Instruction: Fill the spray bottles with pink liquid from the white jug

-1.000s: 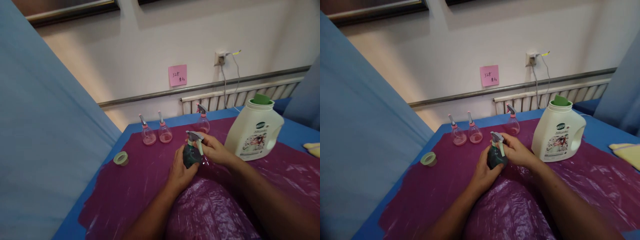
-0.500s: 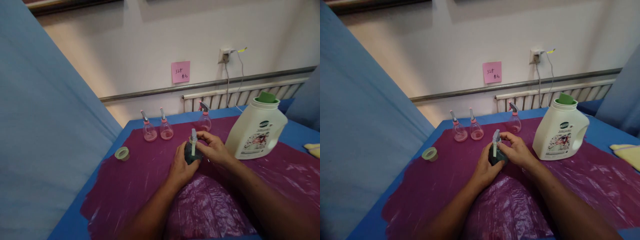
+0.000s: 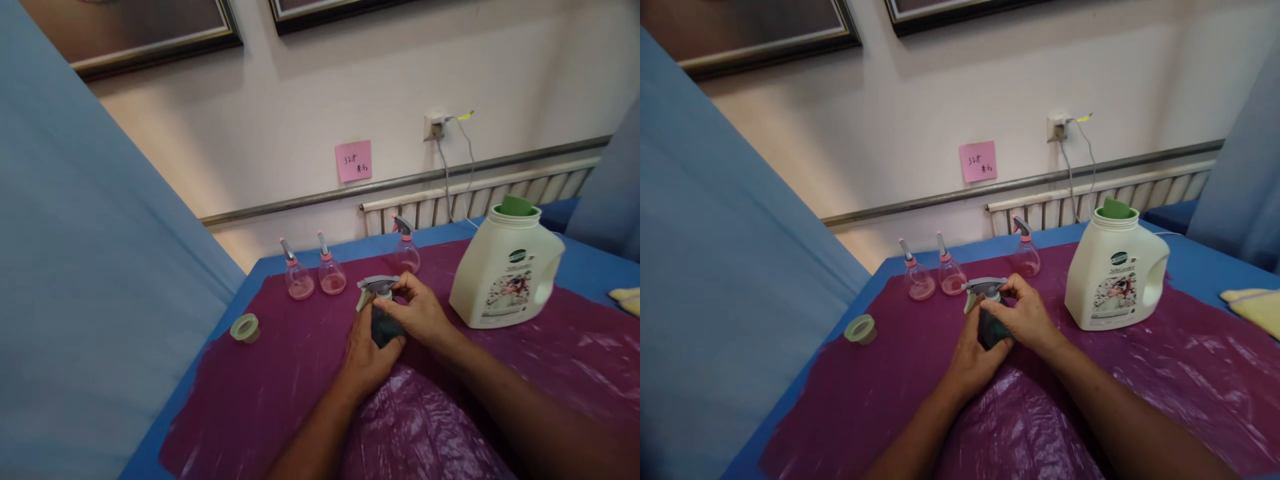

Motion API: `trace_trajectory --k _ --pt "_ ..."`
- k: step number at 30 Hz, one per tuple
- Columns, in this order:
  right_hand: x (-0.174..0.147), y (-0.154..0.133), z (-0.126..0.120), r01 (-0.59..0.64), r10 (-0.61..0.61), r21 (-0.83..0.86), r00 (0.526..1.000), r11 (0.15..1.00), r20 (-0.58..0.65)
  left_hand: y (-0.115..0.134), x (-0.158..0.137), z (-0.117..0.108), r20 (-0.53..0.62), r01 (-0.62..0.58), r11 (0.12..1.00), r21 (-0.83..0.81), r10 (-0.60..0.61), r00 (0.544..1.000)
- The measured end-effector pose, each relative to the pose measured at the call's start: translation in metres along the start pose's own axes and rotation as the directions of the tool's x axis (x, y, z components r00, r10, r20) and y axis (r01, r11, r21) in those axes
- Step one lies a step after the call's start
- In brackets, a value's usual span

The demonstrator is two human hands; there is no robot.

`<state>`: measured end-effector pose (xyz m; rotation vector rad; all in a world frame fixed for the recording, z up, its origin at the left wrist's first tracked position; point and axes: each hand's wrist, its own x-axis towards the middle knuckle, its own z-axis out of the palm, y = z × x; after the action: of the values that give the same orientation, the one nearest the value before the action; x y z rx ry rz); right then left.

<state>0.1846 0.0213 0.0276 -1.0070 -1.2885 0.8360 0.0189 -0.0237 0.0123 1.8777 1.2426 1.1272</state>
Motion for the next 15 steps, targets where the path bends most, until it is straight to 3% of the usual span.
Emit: trace_trajectory --k 8,11,15 --pt "-0.001 -0.001 0.004 -0.008 0.007 0.04 1.0 0.999 0.026 -0.02 -0.006 0.001 0.031 -0.008 0.993 -0.121 0.012 0.999" --pt "-0.003 -0.001 0.003 -0.001 0.0 0.026 1.0 1.0 0.008 -0.026 -0.008 0.001 0.021 0.019 0.993 -0.117 -0.016 1.0" --pt "-0.006 -0.007 -0.002 0.013 -0.019 0.082 0.997 0.997 0.071 -0.026 -0.009 0.002 0.001 0.03 0.996 -0.084 -0.03 1.0"
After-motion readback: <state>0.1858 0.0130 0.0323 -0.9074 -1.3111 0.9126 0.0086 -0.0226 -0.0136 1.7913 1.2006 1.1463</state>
